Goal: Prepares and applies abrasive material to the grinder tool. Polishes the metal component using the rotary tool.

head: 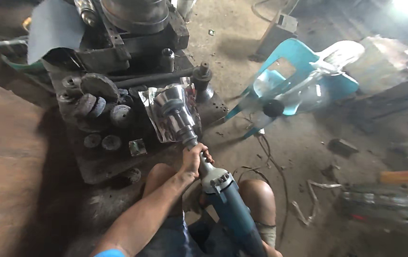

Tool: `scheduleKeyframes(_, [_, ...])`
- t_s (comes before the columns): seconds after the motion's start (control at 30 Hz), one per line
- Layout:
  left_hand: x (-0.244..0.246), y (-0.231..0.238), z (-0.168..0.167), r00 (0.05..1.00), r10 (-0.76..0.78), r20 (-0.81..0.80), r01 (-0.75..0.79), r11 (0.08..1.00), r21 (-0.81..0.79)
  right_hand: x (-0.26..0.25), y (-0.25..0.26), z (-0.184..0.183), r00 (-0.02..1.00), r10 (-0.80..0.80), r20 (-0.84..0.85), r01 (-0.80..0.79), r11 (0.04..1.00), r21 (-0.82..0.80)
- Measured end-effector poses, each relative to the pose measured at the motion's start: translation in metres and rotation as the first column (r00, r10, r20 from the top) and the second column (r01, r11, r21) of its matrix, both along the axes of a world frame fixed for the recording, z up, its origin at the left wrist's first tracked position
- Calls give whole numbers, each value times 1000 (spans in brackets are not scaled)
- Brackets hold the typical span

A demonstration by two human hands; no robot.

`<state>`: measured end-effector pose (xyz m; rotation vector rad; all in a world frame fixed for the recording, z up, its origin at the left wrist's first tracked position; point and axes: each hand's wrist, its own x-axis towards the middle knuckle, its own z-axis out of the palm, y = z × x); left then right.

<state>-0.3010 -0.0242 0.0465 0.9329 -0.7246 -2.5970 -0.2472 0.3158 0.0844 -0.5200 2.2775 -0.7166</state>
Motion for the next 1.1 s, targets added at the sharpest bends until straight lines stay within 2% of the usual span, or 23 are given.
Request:
scheduleKeyframes(0.33, [-38, 10, 9, 991, -57, 125, 61, 998, -28, -8, 4, -3, 990, -109, 89, 115, 991, -64])
scheduleKeyframes(0.63, [-9, 8, 1, 1000, 10, 26, -8, 998, -63, -2, 6, -3, 1000, -25, 10, 26, 999, -23])
scheduleKeyframes(0.9, [9, 3, -10, 998, 57, 20, -55, 996, -70, -6, 3, -4, 999, 37, -20, -36, 999, 20])
scheduleKeyframes(1.1, [-1, 7, -4, 999, 27, 19, -26, 997, -70, -3, 4, -2, 1000, -11, -2, 11, 1000, -10])
